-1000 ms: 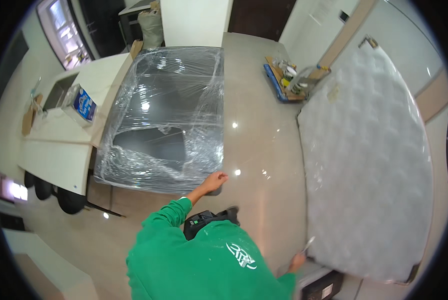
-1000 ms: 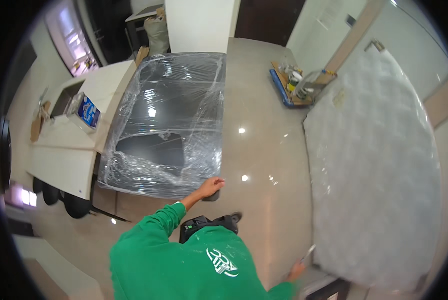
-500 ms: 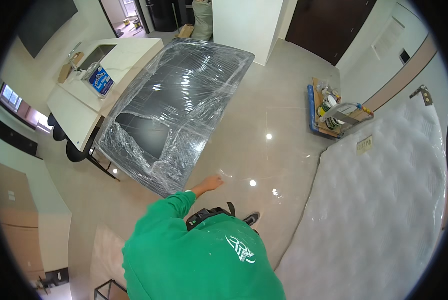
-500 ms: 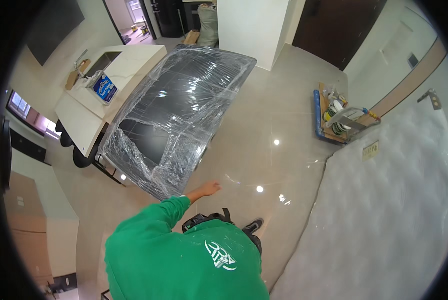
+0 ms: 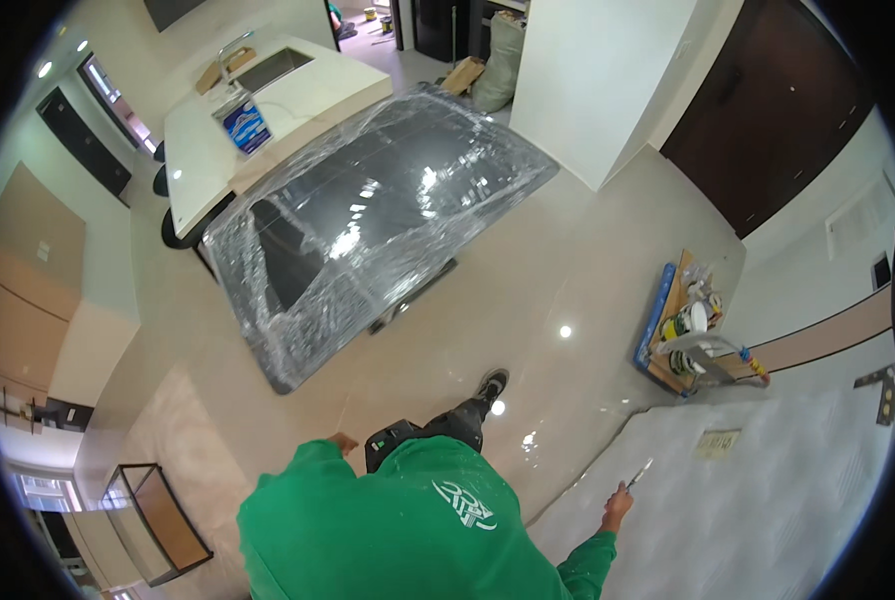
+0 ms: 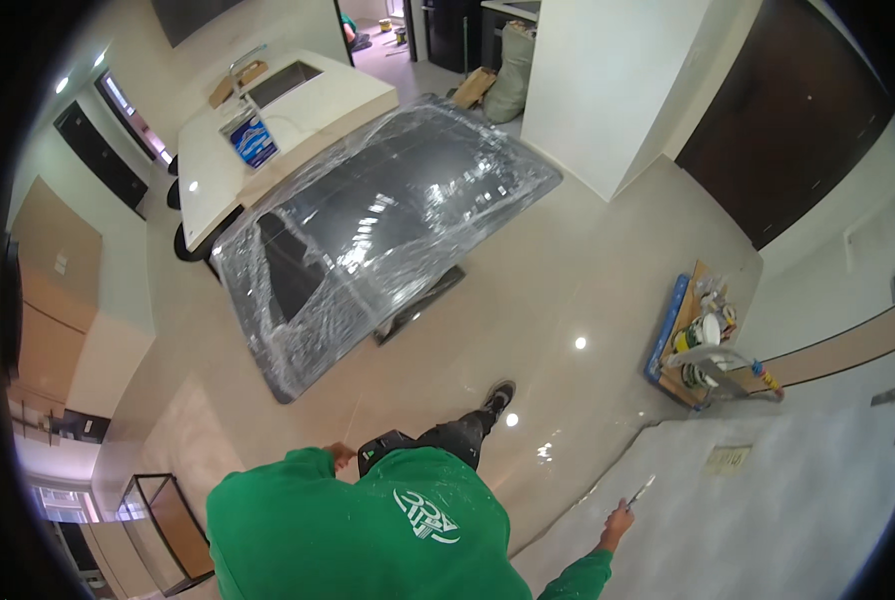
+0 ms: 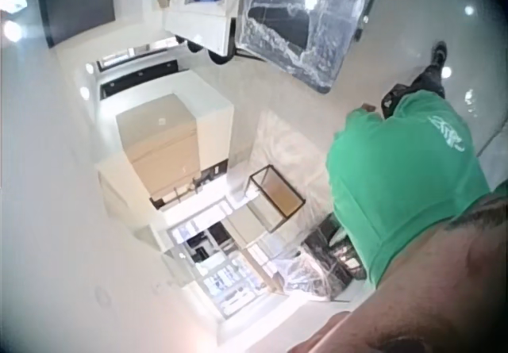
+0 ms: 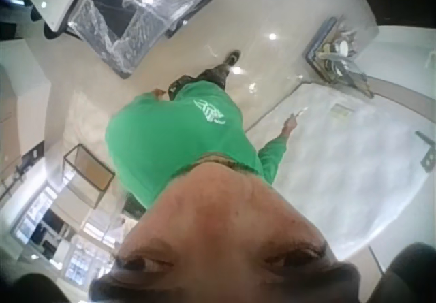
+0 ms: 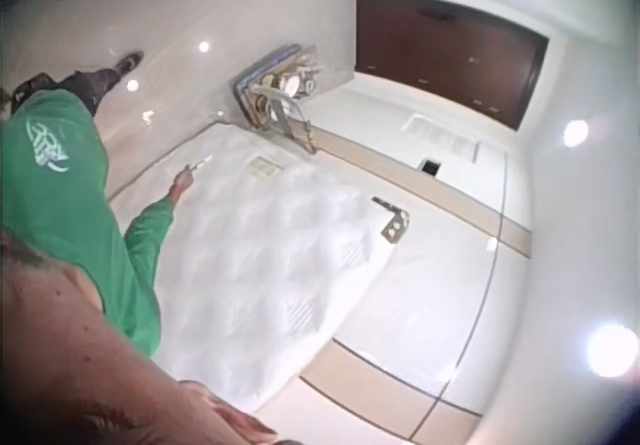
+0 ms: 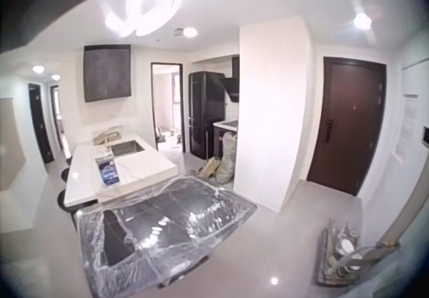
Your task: The person cleans a paintbrush by rinsing it under a faucet in a sink and then dips the brush into a paint container.
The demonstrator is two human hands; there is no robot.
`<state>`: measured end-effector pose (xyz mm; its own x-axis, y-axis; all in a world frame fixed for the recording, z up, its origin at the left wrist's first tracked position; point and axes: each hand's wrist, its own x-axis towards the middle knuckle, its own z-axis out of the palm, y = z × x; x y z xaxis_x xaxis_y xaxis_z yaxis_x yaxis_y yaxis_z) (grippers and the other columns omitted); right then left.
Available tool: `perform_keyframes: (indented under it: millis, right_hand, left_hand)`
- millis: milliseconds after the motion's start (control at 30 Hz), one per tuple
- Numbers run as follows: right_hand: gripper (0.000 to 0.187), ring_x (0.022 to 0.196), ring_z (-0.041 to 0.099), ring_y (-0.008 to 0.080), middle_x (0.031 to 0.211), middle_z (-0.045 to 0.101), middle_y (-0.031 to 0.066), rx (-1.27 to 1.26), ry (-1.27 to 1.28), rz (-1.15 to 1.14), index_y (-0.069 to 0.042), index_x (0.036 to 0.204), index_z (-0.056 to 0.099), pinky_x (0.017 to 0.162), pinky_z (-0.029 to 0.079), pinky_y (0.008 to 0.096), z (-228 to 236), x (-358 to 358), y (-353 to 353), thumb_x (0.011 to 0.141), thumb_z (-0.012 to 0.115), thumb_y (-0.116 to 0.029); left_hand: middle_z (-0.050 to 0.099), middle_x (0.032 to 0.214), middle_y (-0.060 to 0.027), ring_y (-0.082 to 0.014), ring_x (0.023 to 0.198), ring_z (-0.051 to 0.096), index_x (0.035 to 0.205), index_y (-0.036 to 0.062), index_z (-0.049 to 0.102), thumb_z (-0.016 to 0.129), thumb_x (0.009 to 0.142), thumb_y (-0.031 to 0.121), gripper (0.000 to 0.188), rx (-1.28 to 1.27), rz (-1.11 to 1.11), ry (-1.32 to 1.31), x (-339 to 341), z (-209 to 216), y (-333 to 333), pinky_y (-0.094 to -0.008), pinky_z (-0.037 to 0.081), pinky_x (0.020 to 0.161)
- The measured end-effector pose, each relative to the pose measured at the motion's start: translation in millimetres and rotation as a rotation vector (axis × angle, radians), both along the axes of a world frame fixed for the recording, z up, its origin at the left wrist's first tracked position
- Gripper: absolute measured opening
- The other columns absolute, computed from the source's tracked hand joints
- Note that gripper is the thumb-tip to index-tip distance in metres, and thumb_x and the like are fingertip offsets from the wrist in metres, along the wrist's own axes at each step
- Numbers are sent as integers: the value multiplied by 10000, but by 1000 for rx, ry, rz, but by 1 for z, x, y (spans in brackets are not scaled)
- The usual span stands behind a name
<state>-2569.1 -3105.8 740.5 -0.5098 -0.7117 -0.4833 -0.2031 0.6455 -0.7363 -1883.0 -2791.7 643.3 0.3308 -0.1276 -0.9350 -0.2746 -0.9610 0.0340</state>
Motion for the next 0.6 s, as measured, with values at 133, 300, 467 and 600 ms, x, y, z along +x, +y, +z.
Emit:
perform_keyframes:
  millis: [133, 300, 467, 600]
  right_hand:
    - [359, 340, 379, 117, 457, 387, -13, -18, 15, 31, -148, 596, 402, 300, 286, 290, 21, 22, -103, 886, 568, -282]
    - [318, 367, 389, 125, 493, 423, 13, 180, -128, 67, -66, 648, 466, 333, 294, 300, -44, 61, -134, 871, 587, -257]
    - [305, 399, 420, 143, 505, 440, 29, 388, -179, 73, -42, 669, 494, 358, 318, 321, -56, 68, -167, 860, 596, -257]
    - [305, 425, 435, 151, 516, 453, 42, 437, -146, 172, -30, 683, 511, 380, 334, 337, -72, 62, -262, 854, 603, -265]
  left_hand:
    - [544, 633, -67, -184, 541, 518, 773, 57, 615, 613, 797, 414, 358, 40, 152, 39, -30, 5, -122, -359, 442, 496]
    - [656, 831, -167, -367, 757, 610, 938, 94, 663, 375, 926, 332, 374, -650, -609, -206, 0, -30, -346, -469, 471, 737]
    - [629, 1015, -186, -371, 933, 586, 1030, 47, 631, 491, 890, 352, 364, -1022, -311, -178, -44, 41, -621, -440, 454, 851]
    - [629, 1016, -197, -364, 945, 589, 1040, 8, 618, 539, 866, 382, 420, -1115, -175, -37, -71, 97, -767, -437, 453, 847]
